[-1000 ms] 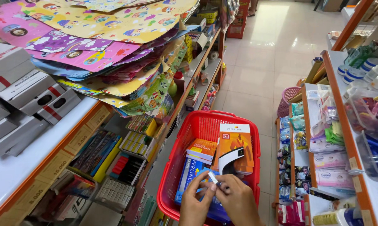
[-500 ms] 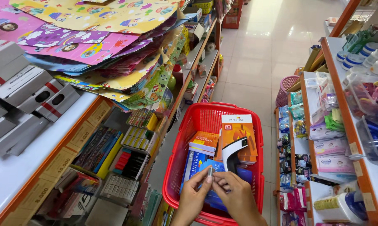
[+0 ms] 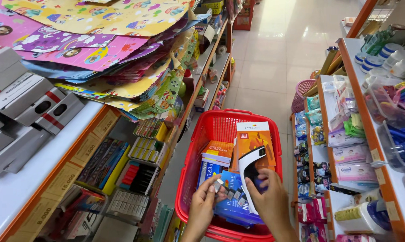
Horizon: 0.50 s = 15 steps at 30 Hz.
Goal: The person scans items in a red shopping basket one by one using a handheld barcode scanner and places them back into the basket or on a shelf nearby.
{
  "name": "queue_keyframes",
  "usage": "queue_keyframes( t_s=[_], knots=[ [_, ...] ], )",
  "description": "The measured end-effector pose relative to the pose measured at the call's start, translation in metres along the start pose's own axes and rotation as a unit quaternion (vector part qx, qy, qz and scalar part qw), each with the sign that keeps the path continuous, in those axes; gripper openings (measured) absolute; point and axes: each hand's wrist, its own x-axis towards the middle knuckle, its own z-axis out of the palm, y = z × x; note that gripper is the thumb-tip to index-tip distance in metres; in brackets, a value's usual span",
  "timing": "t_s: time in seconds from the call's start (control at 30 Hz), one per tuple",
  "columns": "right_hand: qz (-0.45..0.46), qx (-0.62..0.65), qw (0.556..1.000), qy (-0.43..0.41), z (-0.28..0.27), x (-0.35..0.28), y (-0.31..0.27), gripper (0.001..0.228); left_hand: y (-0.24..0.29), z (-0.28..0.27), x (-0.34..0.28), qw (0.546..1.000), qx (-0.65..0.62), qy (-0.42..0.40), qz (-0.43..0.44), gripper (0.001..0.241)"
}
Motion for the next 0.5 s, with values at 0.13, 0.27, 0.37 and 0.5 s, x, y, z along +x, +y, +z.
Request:
queue_keyframes(
  t_s=[0.13, 0.27, 0.37, 0.5],
  knots=[
    [0.056, -0.027, 0.994, -0.089, 0.002, 0.000, -0.007, 0.063, 0.003, 0.001, 0.000, 1.000, 0.001, 0.012, 0.010, 0.039],
    [0.054, -0.041, 0.994, -0.081, 0.006, 0.004, -0.010, 0.065, 0.005, 0.000, -0.001, 0.985, -0.166, 0.017, -0.037, 0.038],
    [0.057, -0.061, 0.992, -0.091, 0.012, 0.011, -0.009, 0.071, 0.004, -0.001, -0.002, 0.985, -0.169, 0.006, -0.036, 0.038],
    [0.055, -0.067, 0.991, -0.103, 0.019, 0.014, -0.010, 0.073, 0.004, -0.001, -0.002, 0.987, -0.154, 0.011, -0.050, 0.040]
  ],
)
